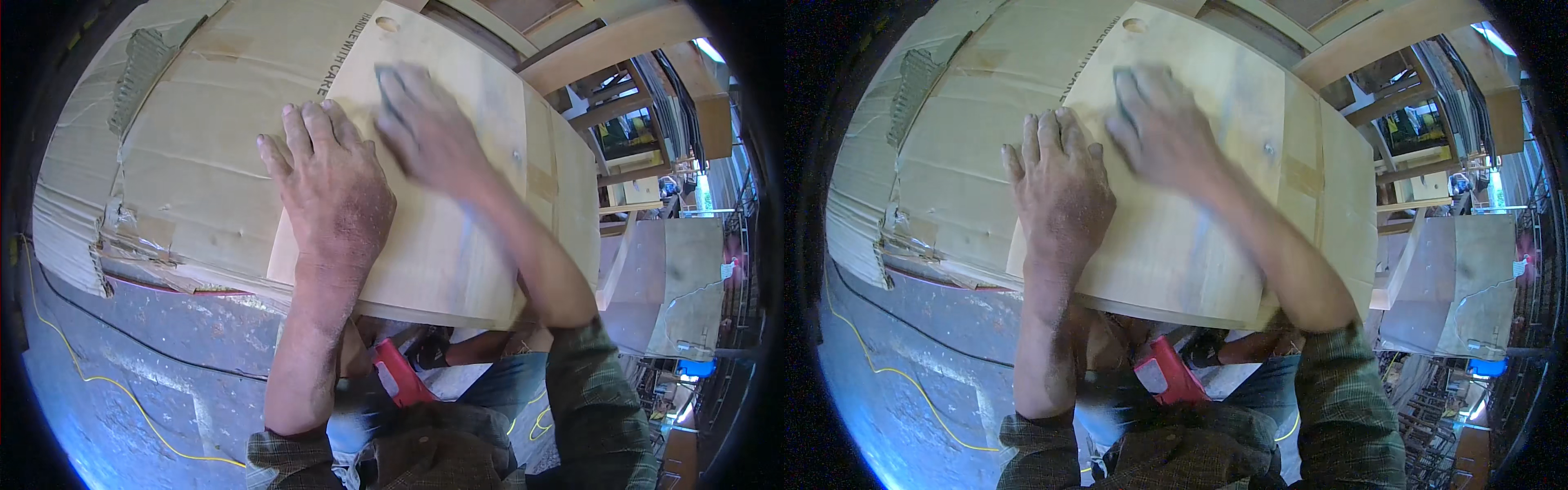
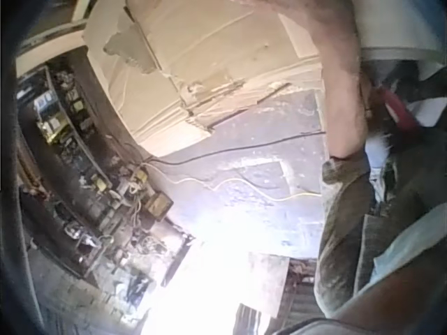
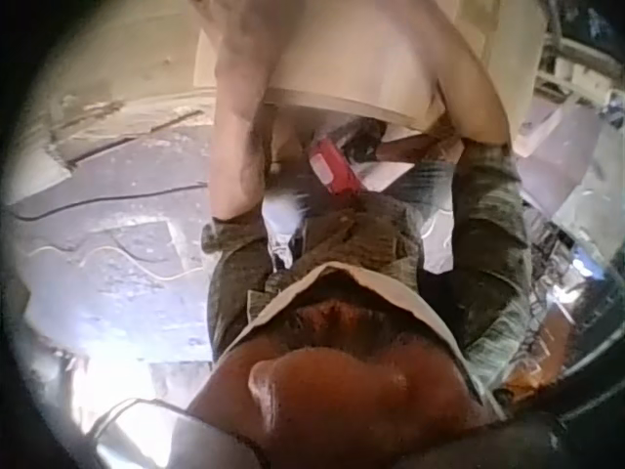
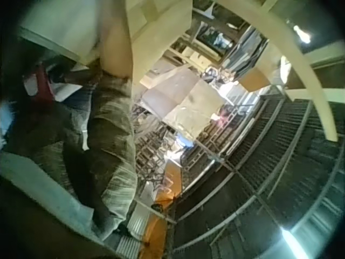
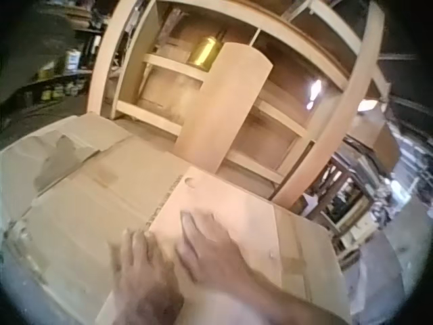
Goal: The person sits on a small pink stool and sands a rectangular wooden board using a sanding block. They hold the board on their lap and rub the surface repeatedly with the sanding block, occasionally flipping the board to work on different areas.
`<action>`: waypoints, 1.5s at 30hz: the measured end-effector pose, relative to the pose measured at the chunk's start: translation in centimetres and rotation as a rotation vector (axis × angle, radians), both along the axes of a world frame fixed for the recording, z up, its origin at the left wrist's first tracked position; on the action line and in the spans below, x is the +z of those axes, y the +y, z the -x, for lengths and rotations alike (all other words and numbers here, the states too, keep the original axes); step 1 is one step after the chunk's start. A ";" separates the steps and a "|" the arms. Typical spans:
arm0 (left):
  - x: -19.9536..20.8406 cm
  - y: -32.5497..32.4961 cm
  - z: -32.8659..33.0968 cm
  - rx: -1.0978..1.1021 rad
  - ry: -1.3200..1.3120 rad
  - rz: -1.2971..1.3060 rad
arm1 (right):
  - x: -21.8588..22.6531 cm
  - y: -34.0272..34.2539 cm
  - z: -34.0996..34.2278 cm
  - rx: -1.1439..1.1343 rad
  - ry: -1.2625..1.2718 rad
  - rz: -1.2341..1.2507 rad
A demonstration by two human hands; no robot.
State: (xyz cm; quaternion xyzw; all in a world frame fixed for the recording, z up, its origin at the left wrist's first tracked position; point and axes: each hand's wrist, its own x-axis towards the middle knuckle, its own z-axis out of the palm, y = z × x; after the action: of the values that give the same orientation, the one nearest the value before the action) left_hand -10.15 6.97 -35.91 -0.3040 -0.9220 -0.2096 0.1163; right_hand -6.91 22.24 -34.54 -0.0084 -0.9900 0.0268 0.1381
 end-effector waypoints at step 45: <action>-0.4 0.6 0.3 -0.001 -0.020 -0.053 | -1.2 6.9 11.6 -0.471 0.009 0.046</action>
State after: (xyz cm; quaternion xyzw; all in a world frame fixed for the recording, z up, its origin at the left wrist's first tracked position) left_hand -10.45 7.53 -36.35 -0.2993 -0.9170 -0.2371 0.1150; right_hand -18.54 29.09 -35.75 -0.2421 -0.9593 0.0167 0.1445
